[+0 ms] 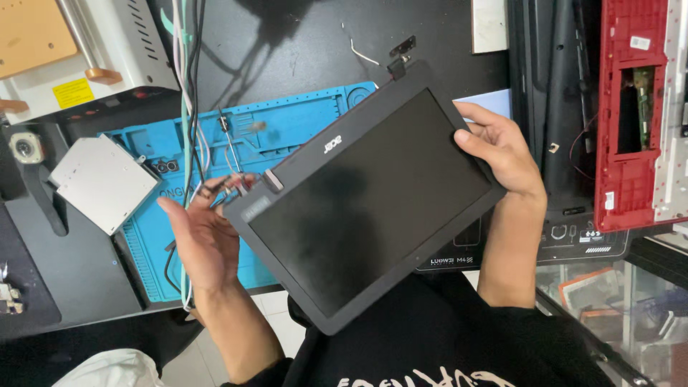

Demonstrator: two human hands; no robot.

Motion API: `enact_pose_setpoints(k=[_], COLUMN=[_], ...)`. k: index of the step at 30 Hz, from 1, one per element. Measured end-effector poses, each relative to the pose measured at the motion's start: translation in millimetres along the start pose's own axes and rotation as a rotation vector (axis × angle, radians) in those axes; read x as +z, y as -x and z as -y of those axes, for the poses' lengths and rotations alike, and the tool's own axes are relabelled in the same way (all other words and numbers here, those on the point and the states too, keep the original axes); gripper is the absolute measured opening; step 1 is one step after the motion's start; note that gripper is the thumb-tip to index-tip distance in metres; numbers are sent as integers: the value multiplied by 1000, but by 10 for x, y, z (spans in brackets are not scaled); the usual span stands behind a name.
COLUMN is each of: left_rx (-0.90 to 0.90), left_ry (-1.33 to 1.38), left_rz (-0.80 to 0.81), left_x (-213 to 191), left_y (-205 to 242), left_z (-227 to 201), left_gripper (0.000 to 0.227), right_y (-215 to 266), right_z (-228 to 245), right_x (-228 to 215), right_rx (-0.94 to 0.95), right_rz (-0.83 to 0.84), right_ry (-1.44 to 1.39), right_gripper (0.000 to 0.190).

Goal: The person assembles a laptop by first handling the red chassis and a green circuit board. They use a screwdriver to secure components within the chassis. The person then picks up a black Acer monitor, removes its bezel, and places the screen into the red chassis. Finally, they use the screwdriver to fasten the screen to the chassis.

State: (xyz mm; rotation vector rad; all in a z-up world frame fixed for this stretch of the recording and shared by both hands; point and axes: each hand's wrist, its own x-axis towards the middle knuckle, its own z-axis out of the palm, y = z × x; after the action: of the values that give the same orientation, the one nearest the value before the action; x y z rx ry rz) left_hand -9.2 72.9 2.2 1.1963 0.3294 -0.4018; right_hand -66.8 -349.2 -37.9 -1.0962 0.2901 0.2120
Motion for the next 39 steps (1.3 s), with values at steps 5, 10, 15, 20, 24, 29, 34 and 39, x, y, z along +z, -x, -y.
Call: enact_pose_setpoints(k=[5,10,15,20,24,29,34,39], left_rx=[90,-15,-93,23,71,-10,21,43], left_ry=[-509,-705,-783,-671,-392,50,386,412], left_rz=[113,628,646,446,303,288,270,272], left_x=[-110,228,644,579,526,823,1148,1240], left_y=[-81,-315,-194,-54,112,339,404,432], left_z=[-393,-550,-270,-142,174,765,1068,1035], left_gripper=[88,56,27,20,17,40,38,52], right_y=[-52,-288,-485,-441,-191,238,242,403], right_z=[116,242,223,-9,-282,-453,-438,-504], right_x=[-81,75,212,-20,-360,-615,-554,-251], right_rx=[42,51,123,14,-25,-190,-336,-414], right_rz=[114,314,387,370,291,188,353,-96], right_ry=[122,348,335,-69,-458,-585,-780,-211], right_gripper=[51,53,56,62,61,90,92,61])
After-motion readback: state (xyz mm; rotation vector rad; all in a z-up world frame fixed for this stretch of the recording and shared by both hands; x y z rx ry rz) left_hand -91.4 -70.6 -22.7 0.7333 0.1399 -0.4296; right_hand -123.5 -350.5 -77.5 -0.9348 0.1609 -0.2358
